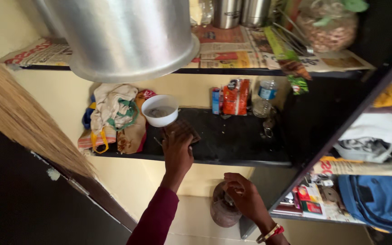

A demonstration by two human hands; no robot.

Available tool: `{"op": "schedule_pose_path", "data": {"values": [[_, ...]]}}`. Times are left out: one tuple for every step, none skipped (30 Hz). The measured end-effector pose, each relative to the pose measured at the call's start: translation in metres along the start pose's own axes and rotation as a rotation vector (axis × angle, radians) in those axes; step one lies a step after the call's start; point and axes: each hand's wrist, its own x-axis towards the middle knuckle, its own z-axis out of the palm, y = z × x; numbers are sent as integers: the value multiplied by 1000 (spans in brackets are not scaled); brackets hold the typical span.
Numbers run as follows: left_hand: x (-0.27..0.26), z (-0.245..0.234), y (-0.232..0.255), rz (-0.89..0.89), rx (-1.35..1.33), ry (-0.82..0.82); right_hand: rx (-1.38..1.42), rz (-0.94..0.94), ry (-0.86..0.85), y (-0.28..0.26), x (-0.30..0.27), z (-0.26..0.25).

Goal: The person organizes a cluttered shelf by moving bottles, thermos flasks, and metal containers, then wipes the shelf surface. The person also folds a blanket and a towel on a nearby bed.

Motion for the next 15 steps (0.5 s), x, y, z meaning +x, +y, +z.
{"op": "schedule_pose_path", "data": {"values": [[0,5,-8,-9,39,-32,-3,-9,-15,0,4,2],[-1,8,-15,-14,73,-67,-12,2,-12,0,6,3],[-3,9,-23,-33,76,-85,-21,13,-9,0,8,3],[-2,8,-30,-44,76,-103,-31,24,1,1,10,3],[-2,6,-37,-56,75,-121,-34,37,-1,1,11,2],[-2,2,-42,-67,80,-133,-37,50,2,1,13,0],[-5,-3,-46,-77,86,-145,-41,64,4,1,13,-1],[-5,-9,-49,-85,95,-156,-49,59,16,0,15,0],[-4,-12,-48,-74,74,-140,-58,54,28,-2,16,0],[-3,-18,-47,-61,53,-124,-65,49,43,-5,17,3],[-1,-24,-44,-48,31,-108,-46,21,58,-9,17,9],[2,-31,-39,-51,-13,-103,-31,-11,73,-16,18,12],[3,-42,-33,-54,-57,-98,-16,-42,88,-25,19,15],[7,-55,-29,-58,-98,-89,-9,-38,104,-36,21,20],[14,-69,-24,-26,-169,-29,-2,-34,120,-49,22,28]]}}
